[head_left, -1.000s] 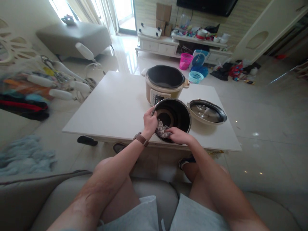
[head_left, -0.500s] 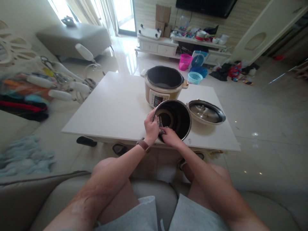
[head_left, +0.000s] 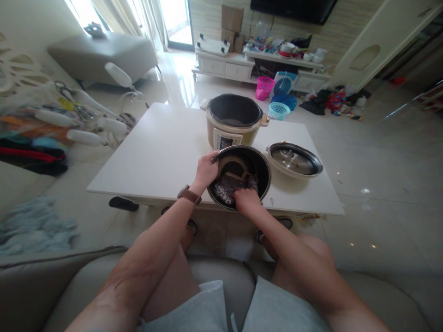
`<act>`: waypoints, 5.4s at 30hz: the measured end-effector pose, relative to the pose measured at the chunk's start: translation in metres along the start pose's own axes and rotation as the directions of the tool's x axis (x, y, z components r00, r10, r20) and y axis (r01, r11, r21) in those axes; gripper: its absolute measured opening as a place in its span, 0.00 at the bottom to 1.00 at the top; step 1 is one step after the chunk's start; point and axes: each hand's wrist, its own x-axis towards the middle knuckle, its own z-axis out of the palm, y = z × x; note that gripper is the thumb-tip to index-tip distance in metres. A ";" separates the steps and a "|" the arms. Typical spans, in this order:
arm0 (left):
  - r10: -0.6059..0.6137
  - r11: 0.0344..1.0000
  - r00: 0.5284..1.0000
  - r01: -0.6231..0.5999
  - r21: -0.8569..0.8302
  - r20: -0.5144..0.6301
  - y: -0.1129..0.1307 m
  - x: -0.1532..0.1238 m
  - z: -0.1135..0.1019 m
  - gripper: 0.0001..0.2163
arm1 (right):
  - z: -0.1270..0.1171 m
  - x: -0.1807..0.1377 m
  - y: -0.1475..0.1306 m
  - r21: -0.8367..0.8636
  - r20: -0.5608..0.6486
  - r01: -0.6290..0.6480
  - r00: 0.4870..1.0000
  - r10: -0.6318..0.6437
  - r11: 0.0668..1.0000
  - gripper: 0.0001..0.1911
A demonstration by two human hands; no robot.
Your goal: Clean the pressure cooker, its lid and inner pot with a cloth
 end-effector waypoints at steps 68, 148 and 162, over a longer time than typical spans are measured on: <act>-0.010 0.993 0.988 -0.008 -0.118 -0.156 0.011 -0.024 0.027 0.27 | 0.004 0.006 0.027 0.107 -0.007 -0.047 0.999 0.048 0.993 0.25; 0.241 0.970 0.963 -0.240 0.020 -0.121 0.015 -0.041 0.047 0.24 | 0.013 0.017 0.024 0.208 -0.108 -0.126 0.983 0.151 0.970 0.28; 0.194 0.979 0.964 -0.201 -0.021 -0.183 0.018 -0.038 0.050 0.20 | 0.015 0.054 0.042 0.587 -0.419 0.009 0.859 0.293 0.810 0.38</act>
